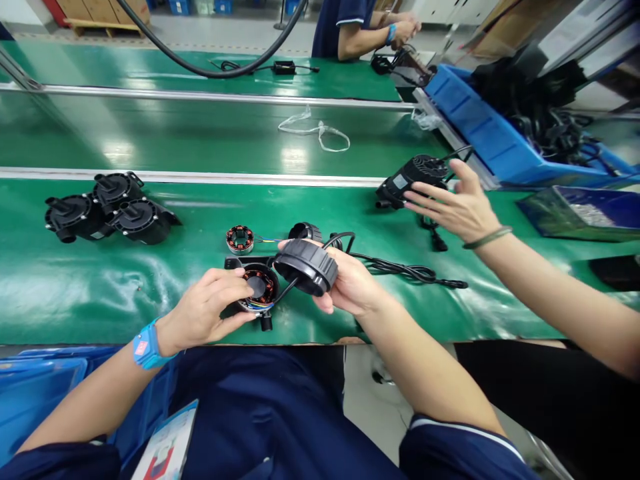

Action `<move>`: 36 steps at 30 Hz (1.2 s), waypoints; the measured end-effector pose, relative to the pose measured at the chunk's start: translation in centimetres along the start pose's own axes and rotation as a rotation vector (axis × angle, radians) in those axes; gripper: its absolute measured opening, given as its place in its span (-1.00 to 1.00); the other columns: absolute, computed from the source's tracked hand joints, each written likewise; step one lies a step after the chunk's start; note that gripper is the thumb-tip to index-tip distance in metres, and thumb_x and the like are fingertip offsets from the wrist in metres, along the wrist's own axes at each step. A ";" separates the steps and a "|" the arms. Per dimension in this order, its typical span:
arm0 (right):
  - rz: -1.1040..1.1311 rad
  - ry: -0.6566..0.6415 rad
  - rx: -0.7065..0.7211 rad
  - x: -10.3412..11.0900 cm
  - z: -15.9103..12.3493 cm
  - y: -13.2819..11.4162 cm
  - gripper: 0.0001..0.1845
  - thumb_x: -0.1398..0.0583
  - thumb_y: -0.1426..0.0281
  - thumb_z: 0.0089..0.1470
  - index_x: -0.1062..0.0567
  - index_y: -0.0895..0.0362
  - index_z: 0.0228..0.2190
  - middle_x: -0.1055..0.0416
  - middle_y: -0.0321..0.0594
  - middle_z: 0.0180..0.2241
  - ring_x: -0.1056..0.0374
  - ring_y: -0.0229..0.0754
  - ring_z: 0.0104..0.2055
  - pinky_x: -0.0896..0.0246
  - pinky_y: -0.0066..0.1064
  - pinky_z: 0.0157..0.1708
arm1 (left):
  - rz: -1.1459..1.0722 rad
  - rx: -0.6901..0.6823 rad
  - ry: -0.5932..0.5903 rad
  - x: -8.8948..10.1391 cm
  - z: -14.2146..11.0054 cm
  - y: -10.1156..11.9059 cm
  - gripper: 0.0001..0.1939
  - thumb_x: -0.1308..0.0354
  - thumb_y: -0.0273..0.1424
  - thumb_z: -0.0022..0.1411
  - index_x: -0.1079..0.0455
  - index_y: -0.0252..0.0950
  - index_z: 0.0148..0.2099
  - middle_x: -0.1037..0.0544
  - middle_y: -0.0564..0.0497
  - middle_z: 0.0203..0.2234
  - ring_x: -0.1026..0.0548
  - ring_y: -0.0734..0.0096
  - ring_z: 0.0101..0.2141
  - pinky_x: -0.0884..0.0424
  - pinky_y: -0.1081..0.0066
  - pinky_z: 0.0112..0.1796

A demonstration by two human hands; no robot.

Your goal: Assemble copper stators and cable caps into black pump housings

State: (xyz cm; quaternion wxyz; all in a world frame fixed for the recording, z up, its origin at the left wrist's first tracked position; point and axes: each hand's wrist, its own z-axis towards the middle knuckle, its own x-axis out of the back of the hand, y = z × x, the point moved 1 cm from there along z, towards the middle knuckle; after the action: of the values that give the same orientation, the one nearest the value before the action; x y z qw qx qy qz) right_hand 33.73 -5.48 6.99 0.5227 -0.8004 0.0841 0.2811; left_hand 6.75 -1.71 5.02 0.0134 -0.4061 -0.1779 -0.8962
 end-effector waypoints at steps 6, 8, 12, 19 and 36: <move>0.005 -0.230 0.196 0.4 -0.2 0.9 0.03 -0.57 0.29 -0.17 -0.30 0.03 0.27 -0.49 -0.31 -0.30 -0.40 -0.34 -0.52 -0.44 -0.55 -0.57 | -0.048 0.028 -0.005 0.2 0.1 -0.5 -0.68 -0.32 -0.34 0.34 -0.32 -0.24 0.06 -0.60 -0.02 -0.26 -0.61 0.21 -0.02 -0.60 0.23 -0.03; -0.054 -0.165 0.234 0.4 0.2 1.2 -0.04 -0.55 0.34 -0.14 -0.34 0.01 0.26 -0.49 -0.24 -0.17 -0.36 -0.38 -0.50 -0.40 -0.58 -0.59 | -0.048 0.013 -0.018 0.2 -0.3 -0.6 -0.70 -0.32 -0.36 0.34 -0.34 -0.26 0.04 -0.61 -0.03 -0.26 -0.59 0.19 0.02 -0.59 0.23 -0.01; -0.247 -0.051 0.278 0.1 0.9 0.7 -0.13 -0.51 0.24 -0.05 -0.37 0.00 0.24 -0.43 -0.15 0.00 -0.37 -0.35 -0.40 -0.38 -0.57 -0.57 | 0.006 -0.065 -0.027 0.1 -1.0 -0.3 -0.72 -0.32 -0.45 0.31 -0.40 -0.35 0.03 -0.63 -0.09 -0.21 -0.51 0.13 0.15 -0.55 0.21 0.09; -0.844 0.034 0.291 -0.8 0.0 -1.6 -0.24 -0.50 0.13 -0.03 -0.44 0.09 0.13 -0.50 -0.15 -0.14 -0.45 -0.11 -0.17 -0.37 -0.42 -0.33 | 0.128 -0.093 -0.152 1.0 -0.1 0.5 -0.61 -0.25 -0.53 0.32 -0.45 -0.24 0.18 -0.56 -0.11 -0.06 -0.41 0.07 0.22 -0.51 0.13 0.17; -1.135 -0.042 0.766 -2.7 1.5 2.0 0.00 -0.49 -0.03 -0.07 -0.24 0.06 0.24 -0.31 0.03 0.21 -0.23 0.09 0.29 -0.17 -0.02 0.31 | 0.158 -0.108 -0.239 1.9 -0.1 0.3 -0.79 -0.22 -0.49 0.38 -0.52 -0.19 0.02 -0.65 0.04 -0.05 -0.45 0.22 0.23 0.09 -0.04 0.44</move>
State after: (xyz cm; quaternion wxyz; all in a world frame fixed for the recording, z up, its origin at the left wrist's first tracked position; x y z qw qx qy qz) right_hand 30.13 -5.44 6.39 0.8369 -0.4735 -0.2652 -0.0708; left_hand 5.41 -1.80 6.46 0.0405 -0.5226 -0.0972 -0.8461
